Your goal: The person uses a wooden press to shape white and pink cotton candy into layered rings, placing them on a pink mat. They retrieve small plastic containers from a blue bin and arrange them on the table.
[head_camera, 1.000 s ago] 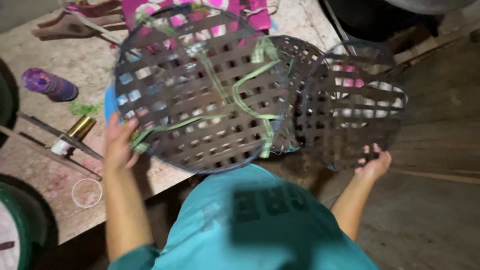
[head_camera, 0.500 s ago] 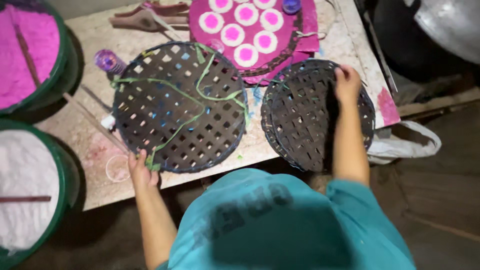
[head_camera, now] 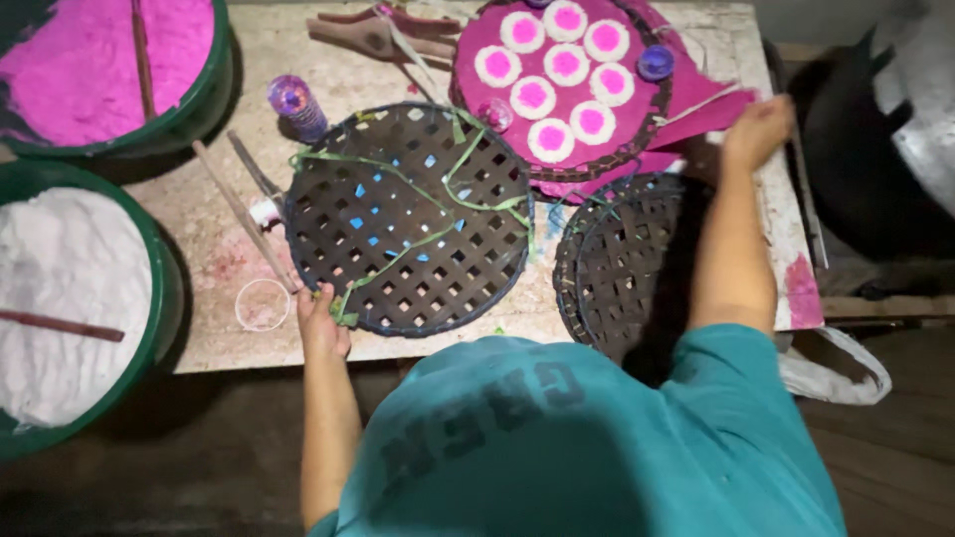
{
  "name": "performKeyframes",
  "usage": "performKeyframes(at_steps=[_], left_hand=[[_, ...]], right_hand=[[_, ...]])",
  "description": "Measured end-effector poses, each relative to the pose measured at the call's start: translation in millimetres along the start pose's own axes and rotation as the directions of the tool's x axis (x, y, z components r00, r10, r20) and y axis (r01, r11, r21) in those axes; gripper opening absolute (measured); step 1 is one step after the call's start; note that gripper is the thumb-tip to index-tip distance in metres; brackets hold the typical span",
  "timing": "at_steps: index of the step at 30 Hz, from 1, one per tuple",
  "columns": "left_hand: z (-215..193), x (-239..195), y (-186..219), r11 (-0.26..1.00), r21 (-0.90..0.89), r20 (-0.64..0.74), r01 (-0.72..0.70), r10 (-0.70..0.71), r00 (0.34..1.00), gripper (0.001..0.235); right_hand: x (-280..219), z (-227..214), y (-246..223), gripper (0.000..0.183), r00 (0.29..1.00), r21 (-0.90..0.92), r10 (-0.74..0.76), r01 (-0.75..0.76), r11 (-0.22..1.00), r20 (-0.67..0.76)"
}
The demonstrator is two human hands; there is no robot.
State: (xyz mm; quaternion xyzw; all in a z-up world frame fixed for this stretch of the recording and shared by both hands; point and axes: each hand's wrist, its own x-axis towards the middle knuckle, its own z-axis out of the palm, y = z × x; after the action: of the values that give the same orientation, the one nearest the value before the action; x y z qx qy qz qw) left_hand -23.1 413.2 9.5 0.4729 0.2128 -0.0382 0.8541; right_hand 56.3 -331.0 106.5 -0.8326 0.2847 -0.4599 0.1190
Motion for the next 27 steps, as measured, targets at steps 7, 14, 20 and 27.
performKeyframes(at_steps=[7, 14, 20, 27], left_hand=[[-12, 3, -29, 0.997, -0.015, 0.04, -0.077, 0.078, 0.996, 0.048], [68, -35, 39, 0.489, 0.754, 0.011, -0.438, 0.657, 0.753, 0.081], [217, -68, 137, 0.396, 0.464, 0.652, -0.792, 0.453, 0.609, 0.085], [256, -12, 130, 0.966, 0.036, 0.692, -0.255, 0.16, 0.704, 0.023]], right_hand=[[63, -105, -1, 0.011, 0.938, 0.367, -0.337, 0.285, 0.885, 0.084], [49, -124, -145, 0.017, 0.81, 0.649, -0.548, 0.304, 0.697, 0.21], [46, -127, -280, 0.009, 0.707, 0.815, -0.645, 0.171, 0.554, 0.29], [-28, -111, -385, 0.021, 0.528, 0.534, -0.402, -0.839, -0.105, 0.748]])
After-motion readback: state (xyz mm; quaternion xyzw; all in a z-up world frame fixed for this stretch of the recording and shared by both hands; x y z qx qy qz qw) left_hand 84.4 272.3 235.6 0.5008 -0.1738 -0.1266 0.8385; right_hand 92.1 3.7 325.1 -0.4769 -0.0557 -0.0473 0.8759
